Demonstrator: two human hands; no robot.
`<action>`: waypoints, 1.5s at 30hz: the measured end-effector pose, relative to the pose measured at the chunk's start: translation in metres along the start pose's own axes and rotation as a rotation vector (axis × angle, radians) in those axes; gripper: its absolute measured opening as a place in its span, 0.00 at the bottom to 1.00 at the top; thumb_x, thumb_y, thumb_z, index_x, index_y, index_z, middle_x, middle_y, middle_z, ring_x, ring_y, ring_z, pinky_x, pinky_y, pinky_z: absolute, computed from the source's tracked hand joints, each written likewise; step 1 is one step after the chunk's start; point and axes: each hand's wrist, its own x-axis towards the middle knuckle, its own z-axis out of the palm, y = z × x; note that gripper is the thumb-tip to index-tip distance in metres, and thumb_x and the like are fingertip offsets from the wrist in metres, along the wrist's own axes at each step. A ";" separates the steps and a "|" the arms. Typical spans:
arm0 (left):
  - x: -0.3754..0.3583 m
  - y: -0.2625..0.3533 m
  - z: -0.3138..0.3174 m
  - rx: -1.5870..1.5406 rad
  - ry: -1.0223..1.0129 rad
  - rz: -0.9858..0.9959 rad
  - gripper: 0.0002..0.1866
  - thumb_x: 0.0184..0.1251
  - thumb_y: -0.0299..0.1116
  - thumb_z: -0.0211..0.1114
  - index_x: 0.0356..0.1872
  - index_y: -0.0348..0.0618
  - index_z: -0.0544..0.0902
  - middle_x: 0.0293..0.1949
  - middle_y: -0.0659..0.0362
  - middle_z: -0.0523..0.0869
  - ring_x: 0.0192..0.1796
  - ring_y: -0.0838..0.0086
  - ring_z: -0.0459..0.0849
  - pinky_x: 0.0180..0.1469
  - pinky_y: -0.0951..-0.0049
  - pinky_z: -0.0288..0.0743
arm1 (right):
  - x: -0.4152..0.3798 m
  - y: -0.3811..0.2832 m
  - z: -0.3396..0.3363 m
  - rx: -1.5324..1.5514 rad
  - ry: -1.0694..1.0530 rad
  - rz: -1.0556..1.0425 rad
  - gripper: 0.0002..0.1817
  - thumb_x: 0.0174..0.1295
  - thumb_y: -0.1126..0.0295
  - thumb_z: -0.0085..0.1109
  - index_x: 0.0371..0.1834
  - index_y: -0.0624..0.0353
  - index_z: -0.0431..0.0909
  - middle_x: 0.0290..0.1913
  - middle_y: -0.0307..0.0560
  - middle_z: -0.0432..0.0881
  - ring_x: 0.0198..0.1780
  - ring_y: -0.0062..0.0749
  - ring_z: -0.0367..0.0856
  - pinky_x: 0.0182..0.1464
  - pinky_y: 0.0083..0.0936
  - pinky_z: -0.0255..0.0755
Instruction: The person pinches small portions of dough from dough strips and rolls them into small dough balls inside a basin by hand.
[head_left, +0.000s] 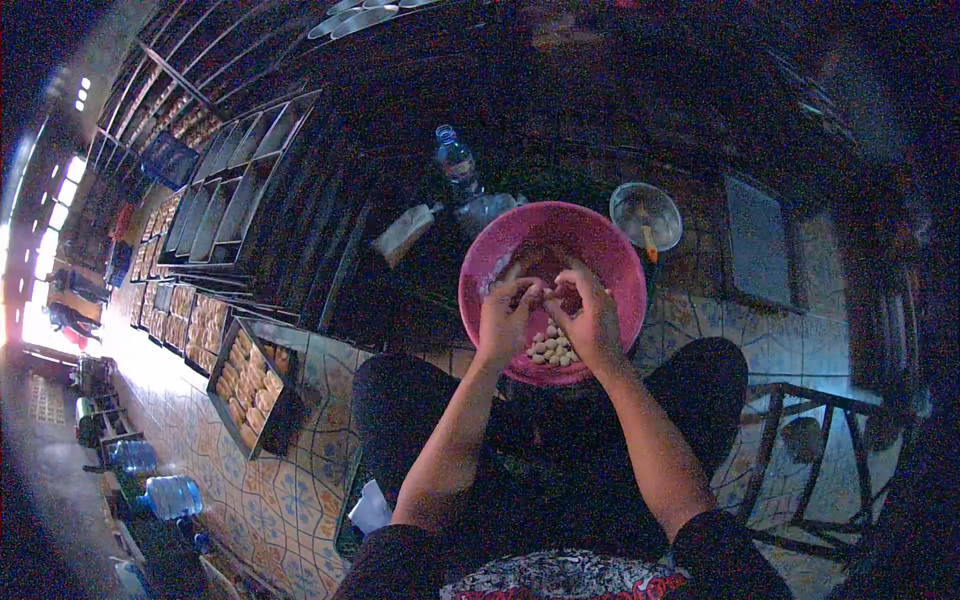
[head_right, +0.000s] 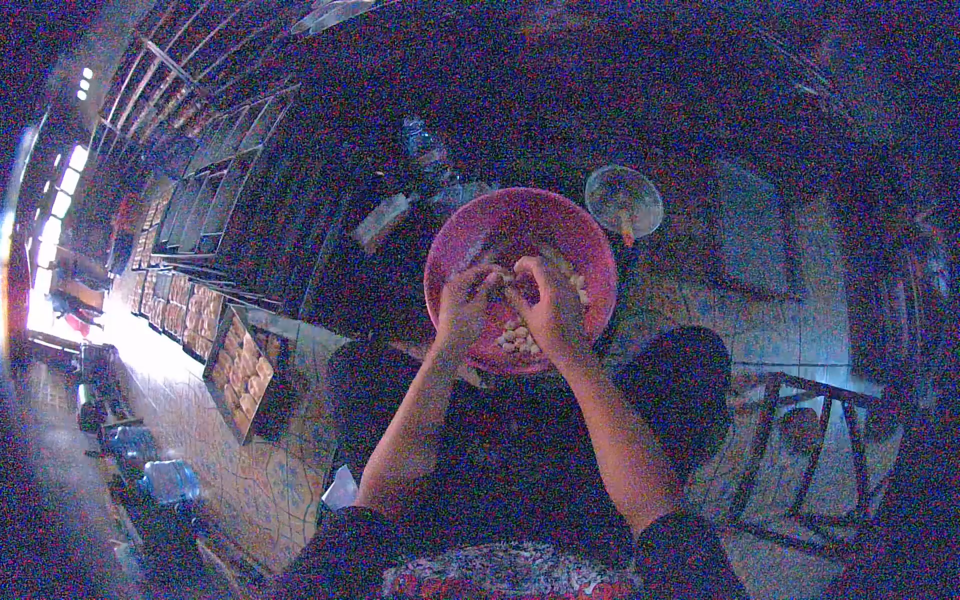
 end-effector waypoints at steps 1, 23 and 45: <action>0.000 0.001 0.001 -0.030 0.004 -0.071 0.10 0.74 0.32 0.66 0.48 0.37 0.87 0.43 0.57 0.91 0.48 0.75 0.85 0.52 0.71 0.78 | 0.000 0.001 0.002 -0.009 -0.002 -0.037 0.17 0.56 0.75 0.73 0.49 0.58 0.82 0.50 0.51 0.86 0.52 0.46 0.86 0.54 0.37 0.78; 0.000 0.019 0.011 -0.080 -0.161 -0.194 0.16 0.75 0.39 0.65 0.52 0.36 0.87 0.49 0.55 0.90 0.51 0.73 0.86 0.57 0.70 0.79 | 0.008 0.008 -0.021 0.173 -0.025 0.154 0.09 0.65 0.68 0.67 0.41 0.62 0.81 0.42 0.53 0.85 0.46 0.48 0.86 0.51 0.36 0.76; -0.003 0.007 -0.018 -0.705 -0.190 -0.543 0.14 0.79 0.39 0.60 0.56 0.43 0.81 0.47 0.62 0.87 0.45 0.76 0.86 0.45 0.77 0.83 | 0.033 -0.015 -0.018 0.426 -0.185 0.244 0.24 0.63 0.81 0.63 0.63 0.57 0.74 0.47 0.48 0.85 0.51 0.30 0.87 0.51 0.30 0.82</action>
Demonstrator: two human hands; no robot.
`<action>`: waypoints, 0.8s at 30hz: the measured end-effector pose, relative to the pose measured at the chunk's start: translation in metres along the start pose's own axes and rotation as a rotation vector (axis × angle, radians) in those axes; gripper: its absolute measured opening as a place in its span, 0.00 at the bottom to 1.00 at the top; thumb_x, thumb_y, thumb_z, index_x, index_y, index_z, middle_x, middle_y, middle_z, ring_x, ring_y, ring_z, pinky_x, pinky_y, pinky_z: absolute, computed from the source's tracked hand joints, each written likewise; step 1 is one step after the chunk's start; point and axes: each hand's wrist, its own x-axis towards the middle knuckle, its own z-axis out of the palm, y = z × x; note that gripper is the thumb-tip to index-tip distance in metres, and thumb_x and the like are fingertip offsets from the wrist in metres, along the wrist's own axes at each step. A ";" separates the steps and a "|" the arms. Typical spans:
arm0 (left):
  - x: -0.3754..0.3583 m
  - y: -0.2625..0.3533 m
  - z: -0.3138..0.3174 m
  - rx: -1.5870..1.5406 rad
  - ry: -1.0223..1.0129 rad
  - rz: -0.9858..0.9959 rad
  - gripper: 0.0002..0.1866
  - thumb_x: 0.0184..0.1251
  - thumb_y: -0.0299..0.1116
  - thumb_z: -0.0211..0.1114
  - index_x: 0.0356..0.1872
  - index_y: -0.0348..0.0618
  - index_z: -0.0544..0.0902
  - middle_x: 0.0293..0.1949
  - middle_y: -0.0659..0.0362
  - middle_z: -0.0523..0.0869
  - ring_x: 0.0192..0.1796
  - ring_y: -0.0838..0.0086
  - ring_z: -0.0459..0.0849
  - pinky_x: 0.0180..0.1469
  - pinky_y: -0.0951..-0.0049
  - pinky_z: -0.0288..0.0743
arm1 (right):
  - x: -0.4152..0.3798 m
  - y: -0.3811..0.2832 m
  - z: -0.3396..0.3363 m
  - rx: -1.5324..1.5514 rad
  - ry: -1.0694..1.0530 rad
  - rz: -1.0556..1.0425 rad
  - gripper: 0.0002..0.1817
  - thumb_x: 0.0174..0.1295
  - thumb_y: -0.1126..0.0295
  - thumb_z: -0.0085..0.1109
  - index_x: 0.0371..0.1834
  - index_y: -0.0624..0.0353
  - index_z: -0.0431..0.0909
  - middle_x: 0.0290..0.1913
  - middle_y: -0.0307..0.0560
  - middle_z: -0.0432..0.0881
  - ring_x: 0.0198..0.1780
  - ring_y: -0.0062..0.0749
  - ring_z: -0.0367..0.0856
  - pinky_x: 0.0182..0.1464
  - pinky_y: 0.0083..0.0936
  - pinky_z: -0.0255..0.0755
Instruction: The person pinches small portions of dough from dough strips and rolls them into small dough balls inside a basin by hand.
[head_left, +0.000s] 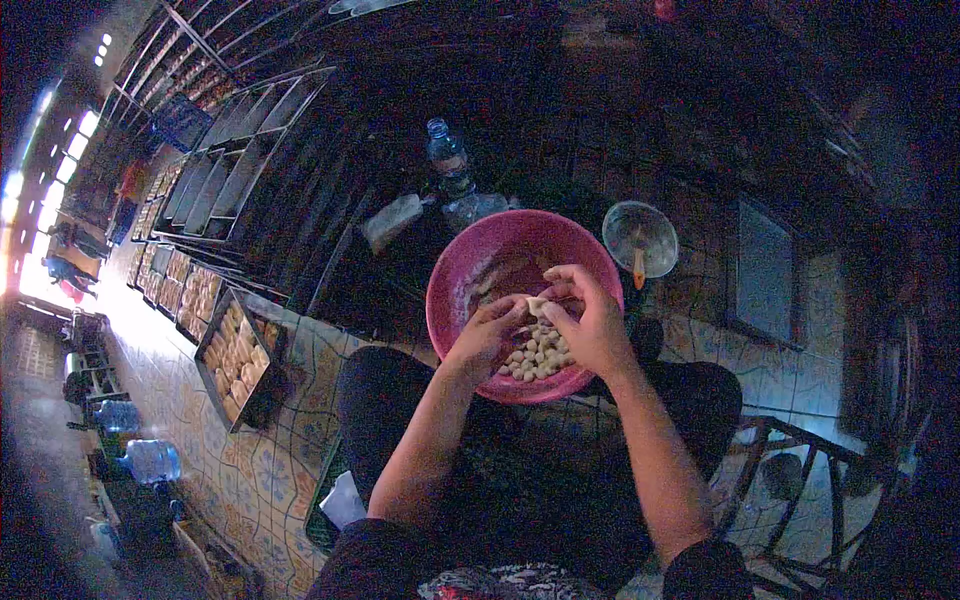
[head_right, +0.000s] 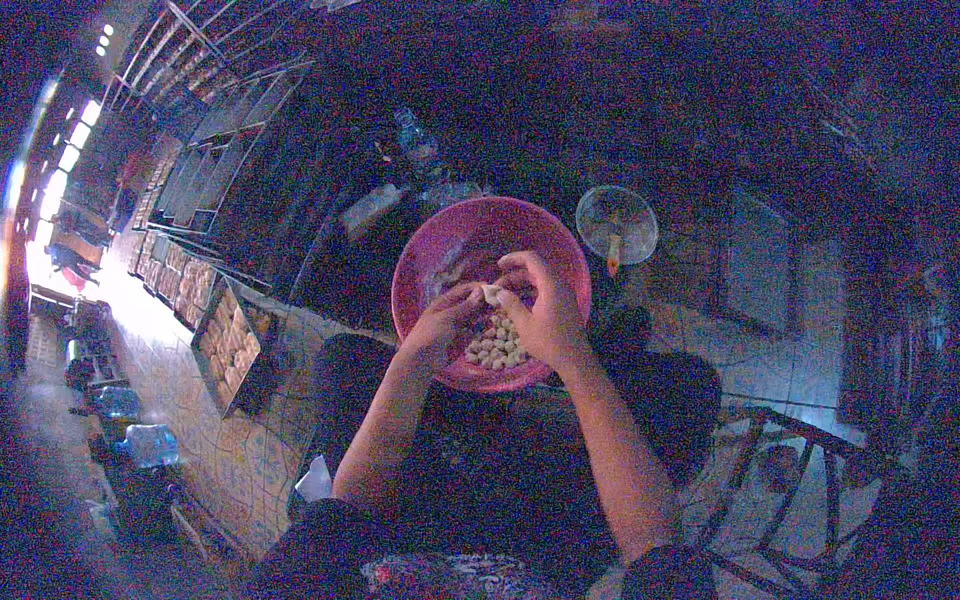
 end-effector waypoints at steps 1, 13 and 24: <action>0.003 -0.003 -0.007 -0.004 -0.008 0.006 0.14 0.79 0.39 0.60 0.56 0.43 0.81 0.47 0.62 0.87 0.45 0.76 0.86 0.45 0.77 0.83 | 0.003 -0.016 -0.004 -0.100 -0.092 -0.012 0.22 0.61 0.79 0.64 0.60 0.58 0.77 0.47 0.50 0.85 0.51 0.36 0.86 0.54 0.33 0.80; 0.008 0.000 -0.036 0.552 0.216 0.333 0.12 0.71 0.35 0.70 0.48 0.38 0.88 0.43 0.58 0.91 0.48 0.75 0.87 0.52 0.73 0.78 | 0.025 0.030 0.027 -0.491 -0.159 -0.100 0.12 0.63 0.65 0.69 0.45 0.60 0.86 0.43 0.48 0.89 0.46 0.38 0.88 0.48 0.34 0.79; 0.014 0.000 -0.033 0.737 0.282 0.339 0.12 0.74 0.35 0.65 0.48 0.36 0.87 0.42 0.57 0.90 0.45 0.75 0.85 0.50 0.71 0.77 | 0.029 0.028 0.018 -0.289 -0.194 0.135 0.14 0.66 0.60 0.68 0.46 0.60 0.87 0.40 0.47 0.89 0.46 0.37 0.87 0.54 0.34 0.77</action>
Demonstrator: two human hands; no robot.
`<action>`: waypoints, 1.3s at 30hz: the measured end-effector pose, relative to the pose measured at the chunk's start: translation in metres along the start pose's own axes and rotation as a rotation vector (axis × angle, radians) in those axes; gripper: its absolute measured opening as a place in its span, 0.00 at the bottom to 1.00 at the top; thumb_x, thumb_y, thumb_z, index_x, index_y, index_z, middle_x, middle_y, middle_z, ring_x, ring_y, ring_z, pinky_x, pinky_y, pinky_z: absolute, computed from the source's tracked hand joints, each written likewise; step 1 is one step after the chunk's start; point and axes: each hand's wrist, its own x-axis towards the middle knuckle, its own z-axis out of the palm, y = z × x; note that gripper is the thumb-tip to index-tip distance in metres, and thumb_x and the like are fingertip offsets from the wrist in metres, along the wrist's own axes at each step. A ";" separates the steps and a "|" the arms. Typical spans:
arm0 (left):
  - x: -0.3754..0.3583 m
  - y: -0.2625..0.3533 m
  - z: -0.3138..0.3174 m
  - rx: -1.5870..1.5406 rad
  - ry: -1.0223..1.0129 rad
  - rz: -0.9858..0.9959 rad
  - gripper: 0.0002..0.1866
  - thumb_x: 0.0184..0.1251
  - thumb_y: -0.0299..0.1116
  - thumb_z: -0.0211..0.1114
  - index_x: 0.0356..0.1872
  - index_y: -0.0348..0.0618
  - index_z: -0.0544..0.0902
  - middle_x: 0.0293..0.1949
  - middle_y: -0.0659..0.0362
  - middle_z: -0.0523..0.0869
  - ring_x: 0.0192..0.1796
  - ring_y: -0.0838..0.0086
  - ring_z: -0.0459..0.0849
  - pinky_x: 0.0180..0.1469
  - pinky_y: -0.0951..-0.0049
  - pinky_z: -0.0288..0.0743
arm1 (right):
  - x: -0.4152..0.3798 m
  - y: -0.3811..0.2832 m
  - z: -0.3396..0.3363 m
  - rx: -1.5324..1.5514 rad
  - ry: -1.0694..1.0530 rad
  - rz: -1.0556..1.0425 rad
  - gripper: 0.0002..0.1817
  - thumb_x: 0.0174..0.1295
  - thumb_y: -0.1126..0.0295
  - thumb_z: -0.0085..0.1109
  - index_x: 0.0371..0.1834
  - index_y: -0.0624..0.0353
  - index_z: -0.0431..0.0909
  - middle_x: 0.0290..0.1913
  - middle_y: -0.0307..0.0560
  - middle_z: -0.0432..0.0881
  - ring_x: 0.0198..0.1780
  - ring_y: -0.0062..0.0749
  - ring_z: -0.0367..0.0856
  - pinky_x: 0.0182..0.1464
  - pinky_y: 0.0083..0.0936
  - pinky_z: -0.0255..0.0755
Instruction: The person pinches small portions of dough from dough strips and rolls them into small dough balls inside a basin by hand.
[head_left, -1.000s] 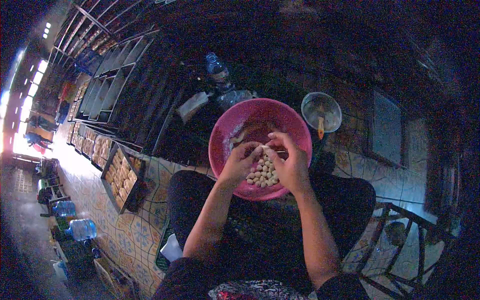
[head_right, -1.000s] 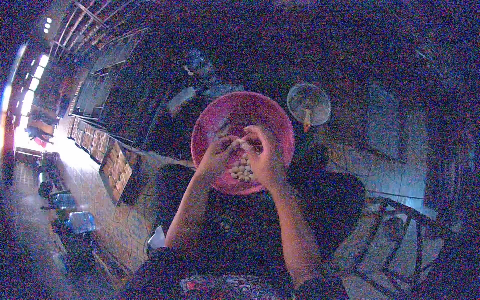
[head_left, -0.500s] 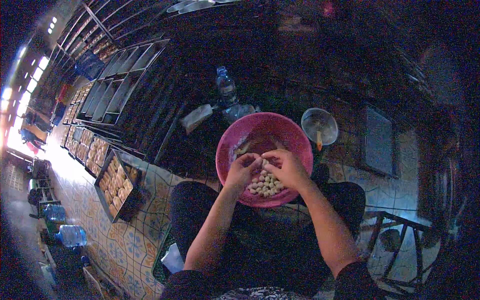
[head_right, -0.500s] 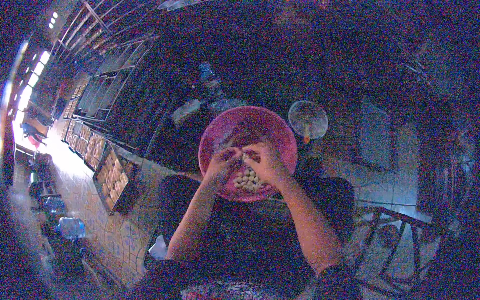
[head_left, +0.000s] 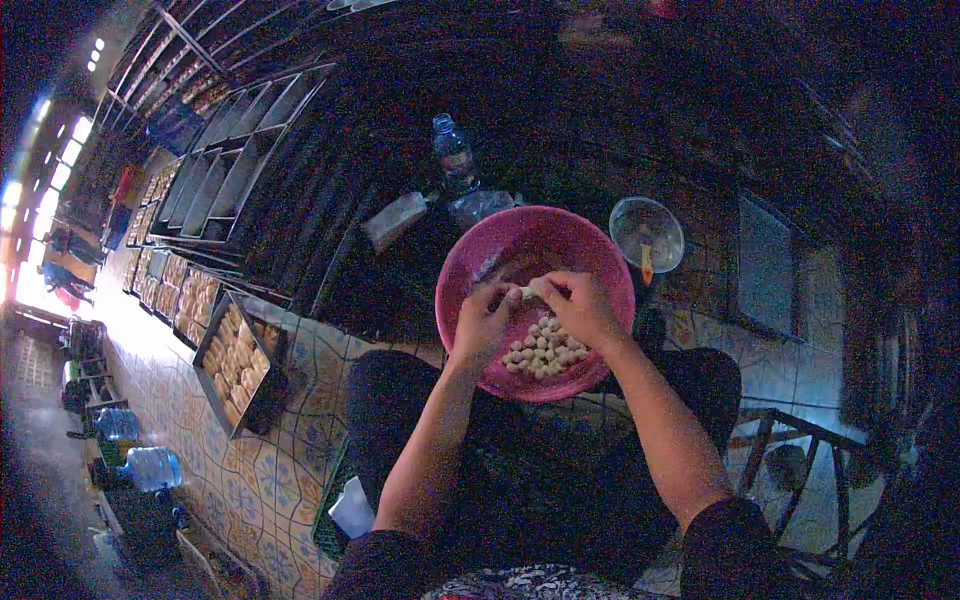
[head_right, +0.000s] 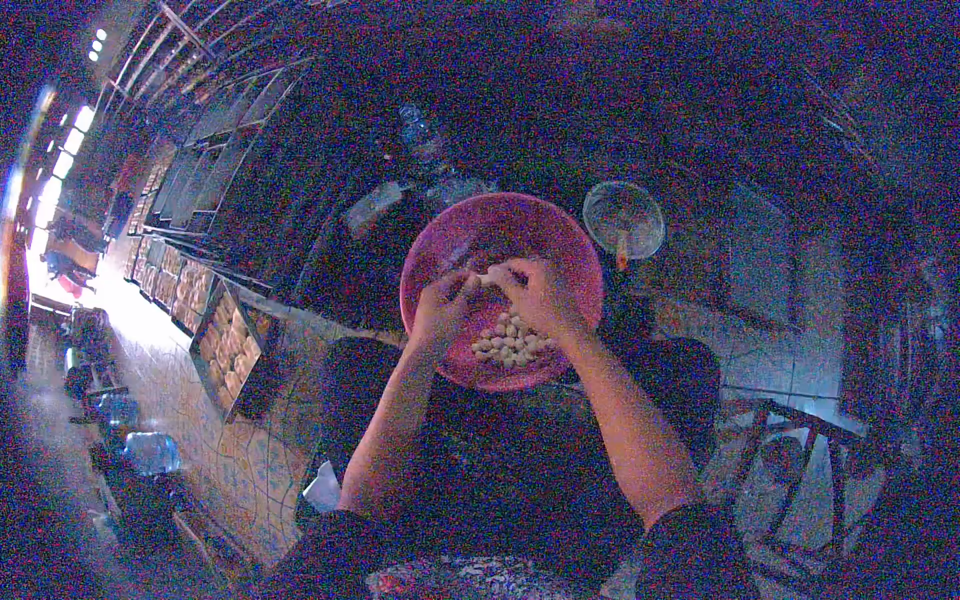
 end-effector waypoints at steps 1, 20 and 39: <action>0.003 -0.006 0.002 0.047 0.039 0.068 0.12 0.75 0.35 0.65 0.48 0.36 0.86 0.42 0.57 0.90 0.45 0.75 0.85 0.50 0.70 0.77 | 0.000 0.003 0.002 -0.035 0.091 -0.165 0.15 0.66 0.61 0.68 0.47 0.60 0.87 0.42 0.46 0.89 0.48 0.37 0.87 0.55 0.34 0.77; -0.002 -0.003 0.024 -0.705 -0.085 -0.405 0.13 0.78 0.35 0.62 0.54 0.39 0.84 0.48 0.61 0.88 0.49 0.74 0.85 0.53 0.71 0.81 | -0.010 0.011 0.005 -0.079 0.184 -0.290 0.19 0.59 0.69 0.72 0.52 0.59 0.80 0.50 0.46 0.86 0.54 0.34 0.85 0.56 0.32 0.78; 0.004 -0.018 0.032 -0.821 -0.017 -0.172 0.25 0.73 0.27 0.67 0.67 0.40 0.69 0.50 0.54 0.87 0.52 0.73 0.86 0.55 0.75 0.81 | -0.011 0.013 -0.009 -0.008 0.183 -0.317 0.23 0.64 0.74 0.64 0.63 0.55 0.74 0.47 0.44 0.86 0.54 0.33 0.86 0.57 0.33 0.78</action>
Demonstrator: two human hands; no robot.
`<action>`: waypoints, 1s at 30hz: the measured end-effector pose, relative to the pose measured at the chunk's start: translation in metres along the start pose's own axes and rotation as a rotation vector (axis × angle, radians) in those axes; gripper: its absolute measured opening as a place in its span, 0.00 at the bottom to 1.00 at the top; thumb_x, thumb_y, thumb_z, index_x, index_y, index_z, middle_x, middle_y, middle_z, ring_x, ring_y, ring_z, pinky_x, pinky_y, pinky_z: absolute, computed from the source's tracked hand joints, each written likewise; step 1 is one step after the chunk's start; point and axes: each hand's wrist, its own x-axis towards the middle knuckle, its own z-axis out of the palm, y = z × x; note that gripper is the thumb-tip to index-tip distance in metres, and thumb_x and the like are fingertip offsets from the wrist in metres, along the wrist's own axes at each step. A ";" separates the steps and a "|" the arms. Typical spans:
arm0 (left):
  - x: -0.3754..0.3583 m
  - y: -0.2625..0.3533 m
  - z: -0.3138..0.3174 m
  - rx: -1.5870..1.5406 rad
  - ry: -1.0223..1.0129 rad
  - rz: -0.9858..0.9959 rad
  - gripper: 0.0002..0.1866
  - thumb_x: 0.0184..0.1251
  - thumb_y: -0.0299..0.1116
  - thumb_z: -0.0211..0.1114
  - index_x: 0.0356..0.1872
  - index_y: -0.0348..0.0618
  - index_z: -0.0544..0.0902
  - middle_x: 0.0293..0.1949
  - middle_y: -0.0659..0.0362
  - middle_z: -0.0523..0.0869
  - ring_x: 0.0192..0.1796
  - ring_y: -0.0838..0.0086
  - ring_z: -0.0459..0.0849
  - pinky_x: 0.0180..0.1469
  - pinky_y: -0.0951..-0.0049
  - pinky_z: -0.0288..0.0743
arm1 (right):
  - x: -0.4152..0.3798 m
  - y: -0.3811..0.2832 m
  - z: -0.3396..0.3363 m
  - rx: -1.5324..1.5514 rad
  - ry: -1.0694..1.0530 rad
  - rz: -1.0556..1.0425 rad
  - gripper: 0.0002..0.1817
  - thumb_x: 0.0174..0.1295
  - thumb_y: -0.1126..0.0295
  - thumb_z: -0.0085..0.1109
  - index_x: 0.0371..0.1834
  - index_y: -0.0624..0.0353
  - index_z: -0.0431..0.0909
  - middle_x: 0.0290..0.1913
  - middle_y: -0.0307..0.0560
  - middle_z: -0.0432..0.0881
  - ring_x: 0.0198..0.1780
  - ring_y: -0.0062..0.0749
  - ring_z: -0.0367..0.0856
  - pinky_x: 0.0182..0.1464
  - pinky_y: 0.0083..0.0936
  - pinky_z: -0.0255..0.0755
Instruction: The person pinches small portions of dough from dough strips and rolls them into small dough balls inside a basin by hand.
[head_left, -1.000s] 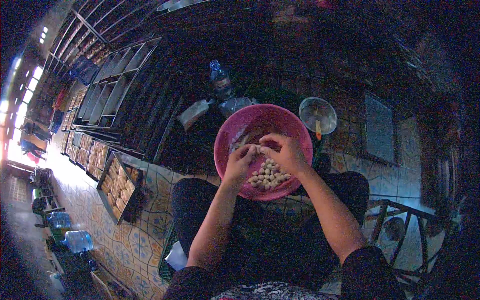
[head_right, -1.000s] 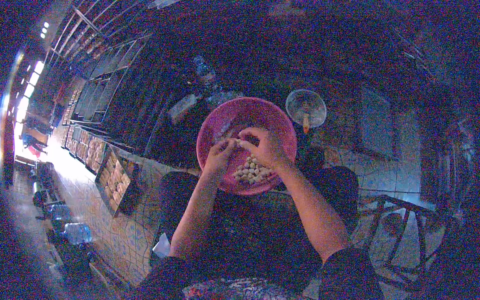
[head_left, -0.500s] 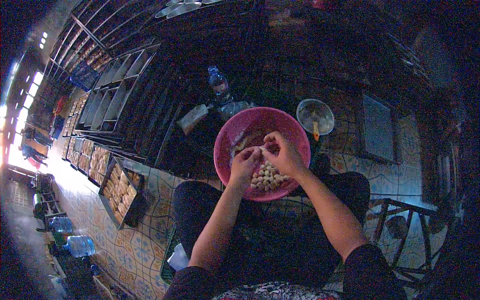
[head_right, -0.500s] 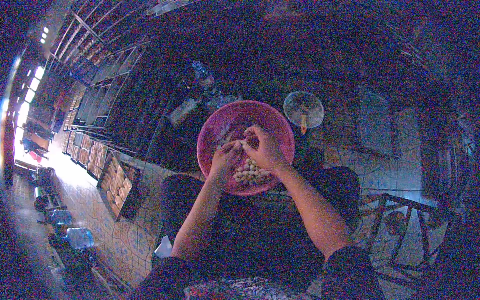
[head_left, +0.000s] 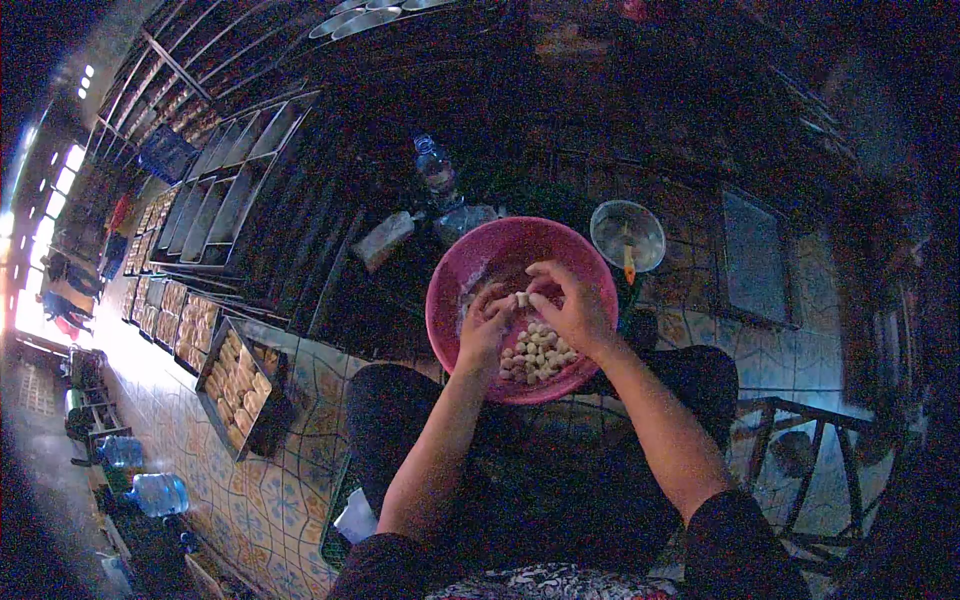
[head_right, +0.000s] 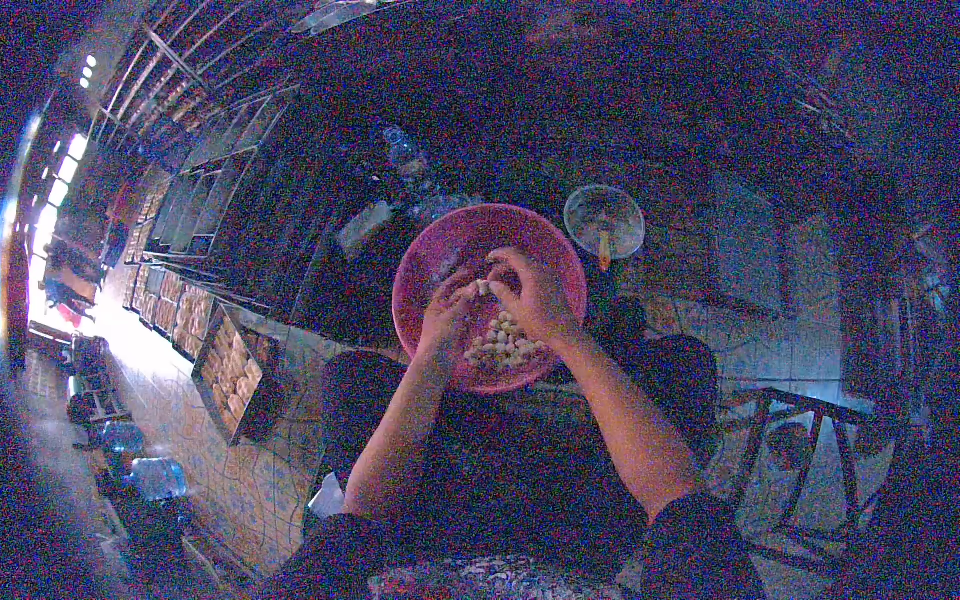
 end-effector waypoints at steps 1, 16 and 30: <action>-0.001 0.002 0.000 -0.006 0.015 -0.015 0.23 0.73 0.28 0.67 0.65 0.40 0.71 0.49 0.55 0.87 0.51 0.74 0.86 0.52 0.76 0.81 | 0.001 -0.003 -0.001 -0.007 -0.043 -0.018 0.23 0.63 0.73 0.66 0.62 0.55 0.75 0.46 0.44 0.87 0.53 0.34 0.86 0.56 0.33 0.78; -0.019 0.025 0.014 0.282 -0.033 -0.107 0.10 0.75 0.36 0.67 0.48 0.43 0.83 0.42 0.65 0.85 0.42 0.82 0.82 0.46 0.78 0.77 | 0.006 -0.002 -0.016 -0.183 -0.148 -0.167 0.12 0.65 0.62 0.68 0.37 0.61 0.85 0.35 0.48 0.81 0.39 0.43 0.84 0.43 0.36 0.76; -0.020 0.038 0.021 0.622 0.126 0.254 0.07 0.71 0.33 0.70 0.40 0.40 0.86 0.40 0.62 0.88 0.45 0.79 0.84 0.51 0.75 0.78 | 0.008 -0.008 -0.011 -0.080 0.128 -0.062 0.12 0.64 0.62 0.68 0.42 0.59 0.87 0.41 0.49 0.86 0.47 0.45 0.85 0.54 0.39 0.78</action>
